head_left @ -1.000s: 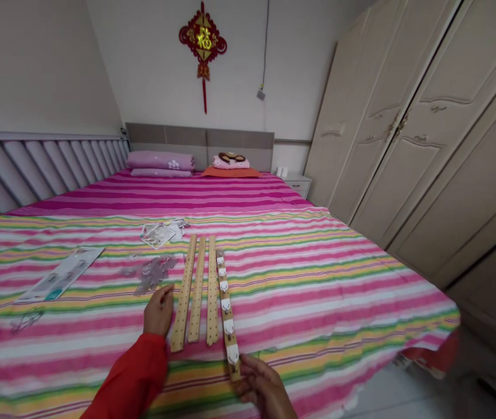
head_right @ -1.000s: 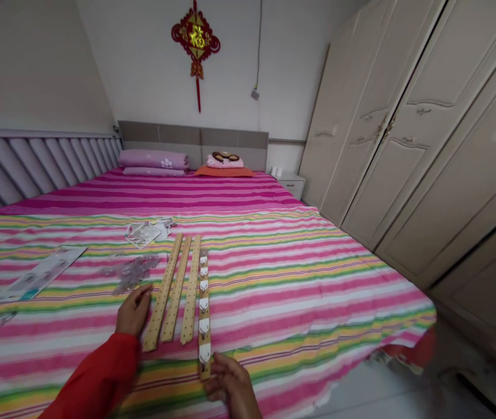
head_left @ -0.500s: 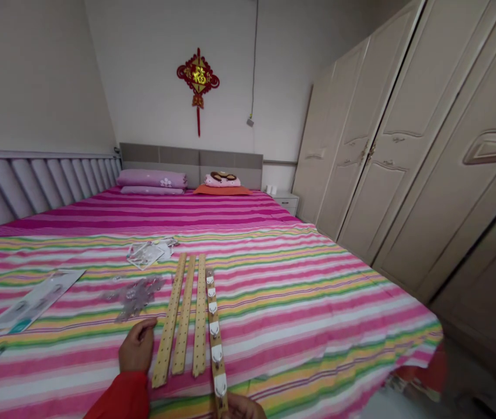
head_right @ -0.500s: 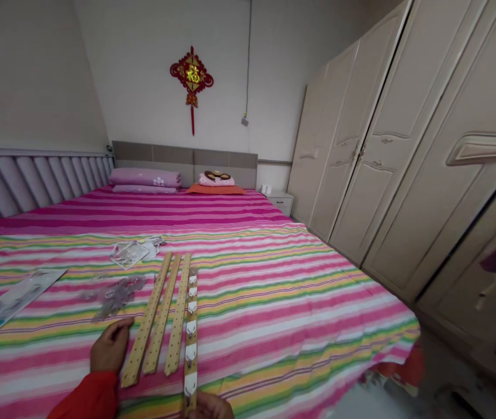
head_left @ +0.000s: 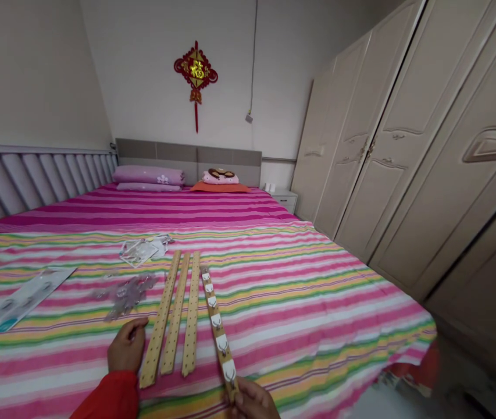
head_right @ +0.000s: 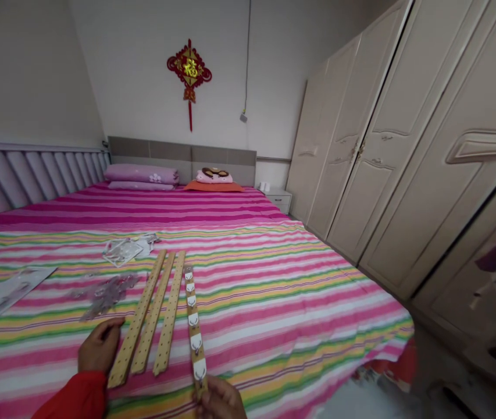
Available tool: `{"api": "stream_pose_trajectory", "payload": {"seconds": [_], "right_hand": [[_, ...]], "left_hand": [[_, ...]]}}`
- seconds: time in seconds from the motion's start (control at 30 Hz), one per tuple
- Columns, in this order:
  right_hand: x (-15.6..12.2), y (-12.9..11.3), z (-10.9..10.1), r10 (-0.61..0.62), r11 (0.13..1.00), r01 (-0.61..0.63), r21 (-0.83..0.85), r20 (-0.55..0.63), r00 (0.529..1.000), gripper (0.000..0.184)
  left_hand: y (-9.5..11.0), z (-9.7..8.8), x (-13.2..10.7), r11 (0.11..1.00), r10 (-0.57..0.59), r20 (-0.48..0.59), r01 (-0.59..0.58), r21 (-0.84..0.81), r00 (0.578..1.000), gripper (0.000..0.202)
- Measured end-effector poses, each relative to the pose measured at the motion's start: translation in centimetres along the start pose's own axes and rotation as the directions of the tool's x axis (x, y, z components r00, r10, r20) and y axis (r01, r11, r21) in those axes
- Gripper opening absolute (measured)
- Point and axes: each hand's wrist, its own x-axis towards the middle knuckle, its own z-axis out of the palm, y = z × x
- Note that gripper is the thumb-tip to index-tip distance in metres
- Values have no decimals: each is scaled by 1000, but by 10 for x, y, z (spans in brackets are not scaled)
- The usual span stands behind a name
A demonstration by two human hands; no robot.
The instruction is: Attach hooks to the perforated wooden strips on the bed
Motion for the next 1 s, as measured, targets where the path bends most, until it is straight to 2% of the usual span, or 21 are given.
{"api": "stream_pose_trajectory", "payload": {"seconds": [0.17, 0.4, 0.57, 0.77, 0.87, 1.0], "right_hand": [[-14, -32, -3, -55, 998, 57, 27, -69, 996, 36], [-19, -48, -18, -80, 995, 87, 44, -145, 986, 36], [-18, -79, -30, -178, 983, 181, -8, -235, 956, 30], [-10, -120, -50, -291, 957, 278, -86, -322, 901, 30], [-7, -127, -61, -316, 949, 291, -122, -347, 883, 31], [-6, -125, -70, -311, 950, 285, -124, -378, 872, 32]], "left_hand": [[1, 2, -1, 999, -27, -10, 27, 41, 1000, 26], [-3, 3, -1, 998, 15, -14, -14, 69, 1000, 26], [2, 9, -11, 997, 32, -75, -26, 77, 997, 31], [4, 10, -13, 999, 30, -72, -27, 41, 997, 31], [0, 7, -8, 999, 24, -38, -23, 46, 999, 28], [-3, 3, -4, 998, 39, -13, -38, 40, 999, 25]]}}
